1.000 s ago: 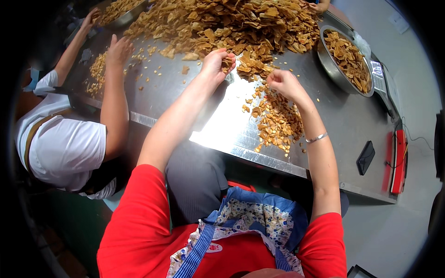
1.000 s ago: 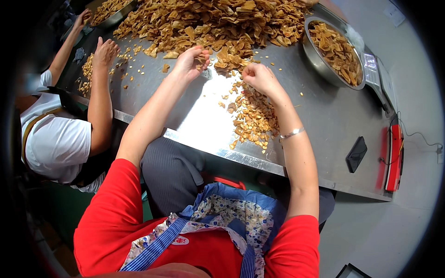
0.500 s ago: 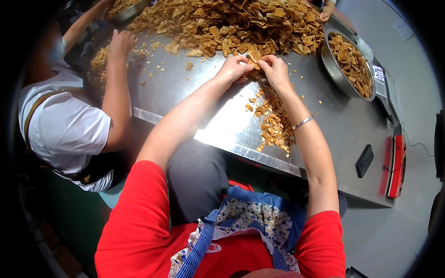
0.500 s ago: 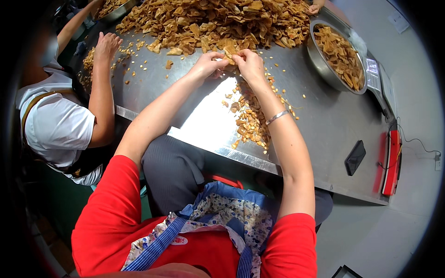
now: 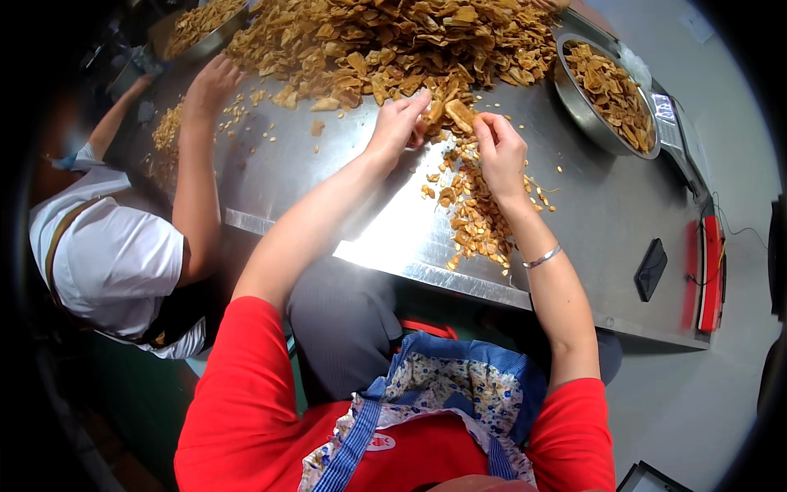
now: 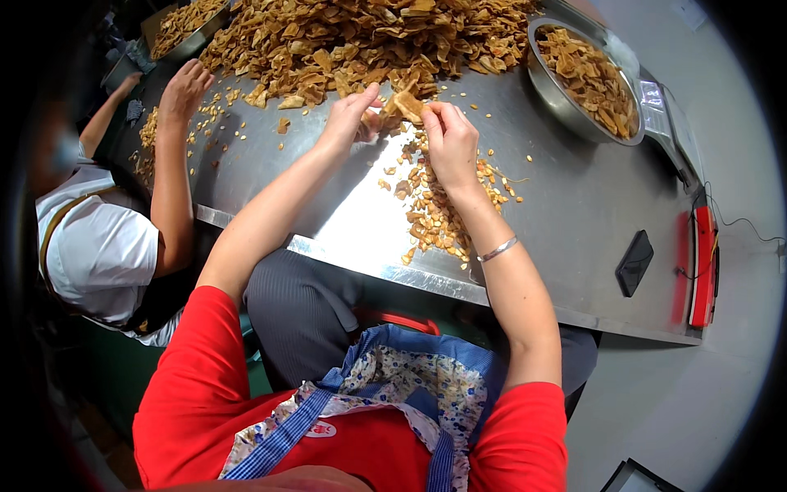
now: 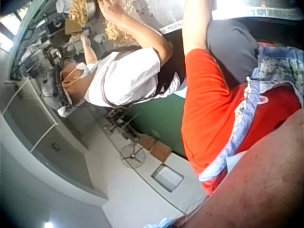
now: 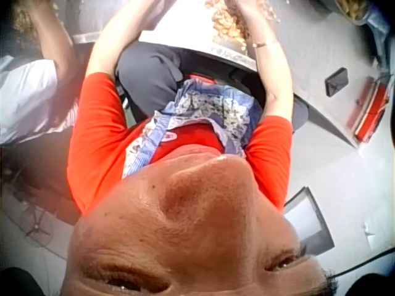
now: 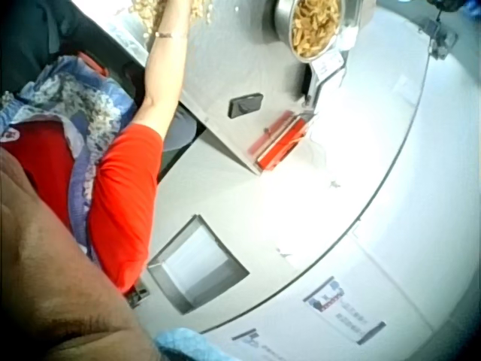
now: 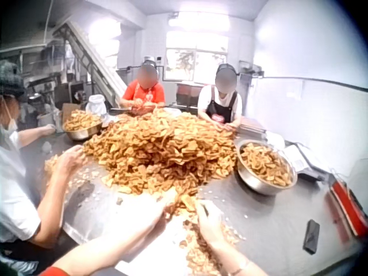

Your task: The person sits at a stainless steel table and repeatedly picks up dried food pieces, breaks them into smaller fragments by hand, and places the pieces into a metal bowl. Another person works alongside at the same table performing a similar task.

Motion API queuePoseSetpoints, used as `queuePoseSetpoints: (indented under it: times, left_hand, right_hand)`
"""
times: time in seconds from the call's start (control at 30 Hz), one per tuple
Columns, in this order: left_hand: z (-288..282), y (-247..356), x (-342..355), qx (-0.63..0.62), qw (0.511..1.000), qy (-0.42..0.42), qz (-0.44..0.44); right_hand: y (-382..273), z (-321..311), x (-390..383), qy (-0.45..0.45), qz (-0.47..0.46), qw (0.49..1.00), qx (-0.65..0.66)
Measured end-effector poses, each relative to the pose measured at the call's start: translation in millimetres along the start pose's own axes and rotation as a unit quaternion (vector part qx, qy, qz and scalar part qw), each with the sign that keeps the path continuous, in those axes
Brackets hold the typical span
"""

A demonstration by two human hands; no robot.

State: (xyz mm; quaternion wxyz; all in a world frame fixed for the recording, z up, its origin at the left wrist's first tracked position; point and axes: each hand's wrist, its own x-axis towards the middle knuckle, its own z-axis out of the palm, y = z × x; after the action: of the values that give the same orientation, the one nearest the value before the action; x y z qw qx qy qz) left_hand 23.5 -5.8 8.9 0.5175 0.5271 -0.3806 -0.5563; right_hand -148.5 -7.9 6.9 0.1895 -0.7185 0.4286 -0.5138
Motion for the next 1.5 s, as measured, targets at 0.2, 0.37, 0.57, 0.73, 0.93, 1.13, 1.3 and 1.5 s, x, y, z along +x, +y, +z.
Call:
queuePoseSetpoints:
  times: [0.2,0.37,0.57,0.73,0.93,1.13,1.3,1.5]
  left_hand:
    - [10,-12,-1,-0.036,0.983,-0.168,0.067]
    - [12,0,-10,0.039,0.990,-0.132,0.033]
    - [5,-12,4,0.145,0.981,-0.125,0.029]
    - [9,-25,5,0.169,0.958,-0.121,0.197]
    - [15,-10,-11,0.423,0.827,-0.052,0.366]
    - [20,-4,-17,0.345,0.886,-0.104,0.293]
    - [20,-6,-17,0.216,0.942,-0.192,0.168]
    - [20,-3,-19,0.213,0.945,-0.183,0.168]
  right_hand:
    - [-10,1,-4,-0.015,-0.047,0.999,-0.011]
    - [-9,-19,7,-0.227,0.141,0.952,-0.149]
    - [-8,-20,5,-0.220,0.060,0.958,-0.175]
    - [-9,-9,3,-0.165,0.033,0.986,-0.020]
    - [-9,-6,-1,-0.129,0.072,0.989,0.029]
    - [8,-16,10,-0.176,0.269,0.903,0.285]
    - [4,-29,17,-0.242,0.462,0.732,0.438]
    - [19,-33,20,-0.285,0.428,0.777,0.364]
